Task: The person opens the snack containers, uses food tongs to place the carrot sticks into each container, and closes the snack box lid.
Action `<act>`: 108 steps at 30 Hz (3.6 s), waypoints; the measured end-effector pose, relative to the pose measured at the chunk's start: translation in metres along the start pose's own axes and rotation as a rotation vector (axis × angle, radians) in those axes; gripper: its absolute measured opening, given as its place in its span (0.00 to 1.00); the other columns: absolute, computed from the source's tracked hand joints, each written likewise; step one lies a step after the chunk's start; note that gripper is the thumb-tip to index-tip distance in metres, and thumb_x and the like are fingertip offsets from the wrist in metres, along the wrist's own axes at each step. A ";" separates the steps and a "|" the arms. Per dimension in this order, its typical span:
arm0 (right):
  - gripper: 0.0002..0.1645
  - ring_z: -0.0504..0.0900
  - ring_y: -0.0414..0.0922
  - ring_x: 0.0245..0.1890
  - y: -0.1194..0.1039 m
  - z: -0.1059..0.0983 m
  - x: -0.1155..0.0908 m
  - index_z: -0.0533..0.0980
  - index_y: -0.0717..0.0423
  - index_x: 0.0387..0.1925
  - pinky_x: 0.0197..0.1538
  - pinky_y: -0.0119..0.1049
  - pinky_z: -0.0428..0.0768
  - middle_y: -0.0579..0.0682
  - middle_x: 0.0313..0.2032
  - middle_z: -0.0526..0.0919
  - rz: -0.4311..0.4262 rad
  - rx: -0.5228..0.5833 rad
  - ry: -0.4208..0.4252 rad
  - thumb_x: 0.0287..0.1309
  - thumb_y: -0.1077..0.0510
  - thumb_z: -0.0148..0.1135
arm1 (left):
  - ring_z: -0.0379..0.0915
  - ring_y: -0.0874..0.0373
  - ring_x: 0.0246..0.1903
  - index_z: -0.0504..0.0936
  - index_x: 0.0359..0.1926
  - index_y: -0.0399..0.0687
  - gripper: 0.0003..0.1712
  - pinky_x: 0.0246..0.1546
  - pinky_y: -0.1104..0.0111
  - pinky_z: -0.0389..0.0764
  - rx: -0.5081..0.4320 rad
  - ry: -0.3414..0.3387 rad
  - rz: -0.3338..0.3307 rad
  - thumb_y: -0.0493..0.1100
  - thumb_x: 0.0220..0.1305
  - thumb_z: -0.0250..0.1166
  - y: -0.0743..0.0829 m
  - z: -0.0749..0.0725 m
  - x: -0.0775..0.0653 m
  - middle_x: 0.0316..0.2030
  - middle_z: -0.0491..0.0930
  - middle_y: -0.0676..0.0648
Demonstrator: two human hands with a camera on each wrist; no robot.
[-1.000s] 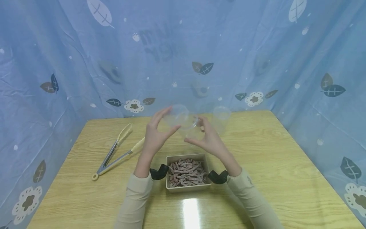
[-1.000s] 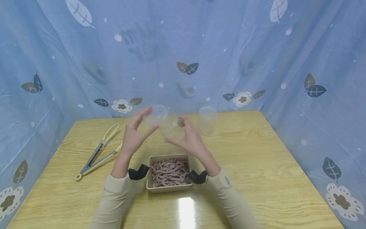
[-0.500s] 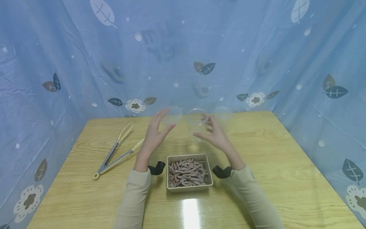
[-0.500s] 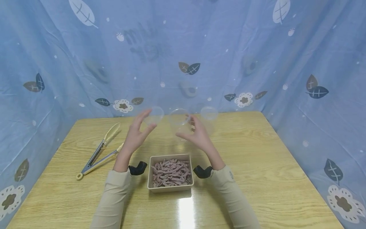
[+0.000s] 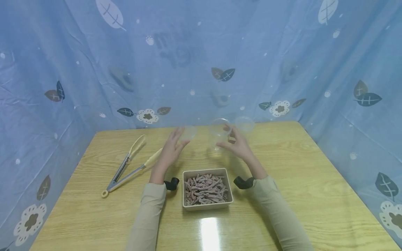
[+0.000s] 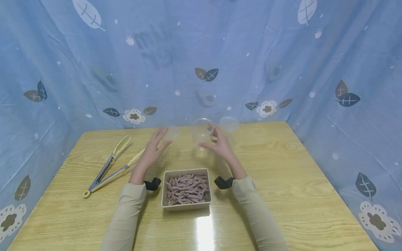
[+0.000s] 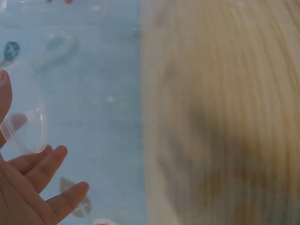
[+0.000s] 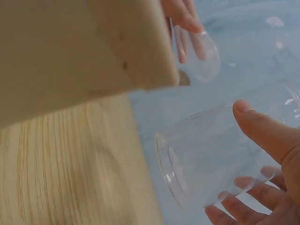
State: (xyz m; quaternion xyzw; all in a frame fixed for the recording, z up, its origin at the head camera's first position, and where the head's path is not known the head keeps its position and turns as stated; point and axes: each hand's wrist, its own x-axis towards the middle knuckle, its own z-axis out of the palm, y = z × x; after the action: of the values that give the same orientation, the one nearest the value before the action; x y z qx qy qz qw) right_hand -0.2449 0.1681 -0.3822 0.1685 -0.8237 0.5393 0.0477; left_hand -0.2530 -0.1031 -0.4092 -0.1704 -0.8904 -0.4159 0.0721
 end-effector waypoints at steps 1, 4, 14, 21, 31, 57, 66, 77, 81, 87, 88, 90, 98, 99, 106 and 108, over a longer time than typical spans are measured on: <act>0.49 0.64 0.60 0.62 0.006 0.000 0.003 0.55 0.52 0.68 0.61 0.55 0.67 0.63 0.64 0.63 0.006 0.007 0.001 0.48 0.58 0.70 | 0.45 0.40 0.68 0.52 0.71 0.59 0.36 0.63 0.42 0.53 0.004 -0.011 -0.003 0.61 0.67 0.49 -0.002 0.001 0.001 0.72 0.41 0.45; 0.50 0.63 0.59 0.62 0.023 0.001 0.011 0.53 0.51 0.69 0.61 0.53 0.66 0.61 0.65 0.62 0.015 0.013 0.006 0.48 0.56 0.70 | 0.44 0.40 0.68 0.52 0.71 0.61 0.35 0.62 0.40 0.53 0.005 -0.044 -0.015 0.62 0.67 0.47 -0.008 0.006 0.003 0.72 0.38 0.46; 0.51 0.60 0.68 0.62 0.023 0.007 0.020 0.51 0.58 0.69 0.61 0.58 0.63 0.70 0.60 0.60 0.023 0.052 -0.032 0.49 0.63 0.68 | 0.44 0.38 0.68 0.49 0.72 0.61 0.34 0.63 0.42 0.50 0.056 -0.132 -0.080 0.58 0.68 0.48 -0.026 0.025 0.010 0.72 0.33 0.46; 0.53 0.58 0.64 0.64 0.046 0.014 0.029 0.46 0.52 0.71 0.65 0.54 0.61 0.67 0.63 0.58 0.037 0.077 -0.036 0.50 0.61 0.68 | 0.43 0.38 0.68 0.49 0.72 0.54 0.36 0.64 0.41 0.48 0.101 -0.143 -0.055 0.54 0.69 0.50 -0.034 0.030 0.015 0.72 0.36 0.42; 0.55 0.60 0.60 0.64 0.056 0.020 0.036 0.46 0.46 0.72 0.65 0.51 0.62 0.64 0.63 0.59 0.061 0.100 -0.031 0.49 0.59 0.69 | 0.40 0.39 0.69 0.47 0.71 0.39 0.40 0.63 0.37 0.37 0.133 -0.166 -0.101 0.50 0.66 0.55 -0.042 0.035 0.020 0.70 0.45 0.35; 0.55 0.61 0.57 0.64 0.077 0.031 0.038 0.47 0.36 0.71 0.64 0.50 0.64 0.59 0.66 0.59 0.158 0.073 0.031 0.47 0.52 0.70 | 0.38 0.35 0.68 0.45 0.68 0.27 0.46 0.66 0.43 0.33 0.040 -0.136 -0.182 0.44 0.61 0.61 -0.050 0.038 0.022 0.68 0.45 0.28; 0.51 0.62 0.56 0.65 0.080 0.037 0.037 0.51 0.51 0.70 0.64 0.48 0.65 0.62 0.64 0.62 0.166 0.039 0.063 0.49 0.52 0.68 | 0.36 0.36 0.69 0.43 0.68 0.27 0.49 0.67 0.45 0.31 0.012 -0.145 -0.184 0.44 0.59 0.63 -0.054 0.037 0.021 0.68 0.43 0.28; 0.53 0.58 0.54 0.67 0.082 0.042 0.037 0.46 0.52 0.71 0.66 0.45 0.61 0.61 0.68 0.56 0.165 0.066 0.031 0.52 0.54 0.67 | 0.37 0.36 0.69 0.42 0.69 0.27 0.49 0.67 0.45 0.33 0.007 -0.147 -0.178 0.46 0.59 0.63 -0.054 0.034 0.023 0.68 0.43 0.28; 0.56 0.55 0.53 0.69 0.083 0.044 0.037 0.41 0.50 0.72 0.67 0.44 0.58 0.59 0.69 0.52 0.179 0.032 0.008 0.52 0.51 0.66 | 0.36 0.37 0.69 0.42 0.69 0.30 0.50 0.67 0.46 0.37 0.001 -0.157 -0.197 0.47 0.60 0.62 -0.049 0.032 0.022 0.69 0.42 0.29; 0.60 0.52 0.55 0.69 0.079 0.042 0.039 0.36 0.47 0.72 0.68 0.48 0.56 0.58 0.71 0.46 0.117 0.023 0.018 0.52 0.51 0.67 | 0.35 0.38 0.70 0.42 0.70 0.33 0.49 0.68 0.48 0.41 0.012 -0.168 -0.210 0.48 0.61 0.62 -0.042 0.027 0.021 0.70 0.42 0.31; 0.60 0.51 0.54 0.70 0.078 0.041 0.038 0.36 0.46 0.72 0.68 0.48 0.55 0.57 0.71 0.45 0.103 0.026 0.022 0.52 0.51 0.67 | 0.35 0.38 0.69 0.42 0.70 0.33 0.49 0.68 0.48 0.41 0.020 -0.172 -0.204 0.48 0.61 0.61 -0.041 0.027 0.022 0.69 0.42 0.31; 0.60 0.49 0.52 0.70 0.073 0.038 0.038 0.35 0.43 0.72 0.69 0.48 0.52 0.53 0.72 0.42 0.080 0.045 0.031 0.52 0.51 0.67 | 0.35 0.37 0.69 0.43 0.70 0.33 0.48 0.67 0.48 0.42 0.038 -0.175 -0.190 0.48 0.62 0.61 -0.039 0.025 0.022 0.69 0.42 0.30; 0.58 0.49 0.47 0.71 0.045 0.022 0.036 0.40 0.47 0.72 0.70 0.46 0.50 0.48 0.72 0.45 0.000 -0.044 0.100 0.51 0.43 0.66 | 0.36 0.38 0.69 0.48 0.71 0.42 0.43 0.67 0.46 0.43 0.056 -0.161 -0.153 0.51 0.64 0.58 -0.022 0.012 0.021 0.71 0.38 0.34; 0.57 0.49 0.47 0.71 0.041 0.021 0.035 0.41 0.46 0.72 0.70 0.46 0.50 0.47 0.72 0.46 -0.006 -0.058 0.110 0.51 0.43 0.65 | 0.36 0.39 0.70 0.48 0.71 0.44 0.42 0.67 0.46 0.44 0.052 -0.153 -0.145 0.51 0.64 0.58 -0.020 0.010 0.022 0.71 0.38 0.35; 0.50 0.52 0.48 0.70 0.022 0.012 0.033 0.47 0.43 0.71 0.69 0.49 0.52 0.51 0.71 0.51 -0.128 -0.133 0.174 0.54 0.46 0.64 | 0.39 0.43 0.70 0.52 0.71 0.49 0.40 0.67 0.47 0.47 0.067 -0.109 -0.082 0.53 0.64 0.58 -0.001 0.005 0.025 0.71 0.42 0.39; 0.49 0.51 0.49 0.70 0.019 0.009 0.032 0.49 0.44 0.71 0.69 0.50 0.51 0.52 0.71 0.52 -0.145 -0.158 0.187 0.54 0.47 0.64 | 0.40 0.43 0.70 0.53 0.71 0.48 0.39 0.67 0.48 0.48 0.088 -0.100 -0.055 0.52 0.64 0.58 0.006 0.005 0.026 0.71 0.44 0.40</act>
State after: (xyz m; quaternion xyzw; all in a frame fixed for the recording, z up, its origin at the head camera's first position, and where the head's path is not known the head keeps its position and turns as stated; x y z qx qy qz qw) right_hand -0.2801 0.1590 -0.3939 0.1724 -0.8412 0.4813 0.1761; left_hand -0.2753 -0.0896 -0.4012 -0.1634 -0.9147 -0.3689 0.0234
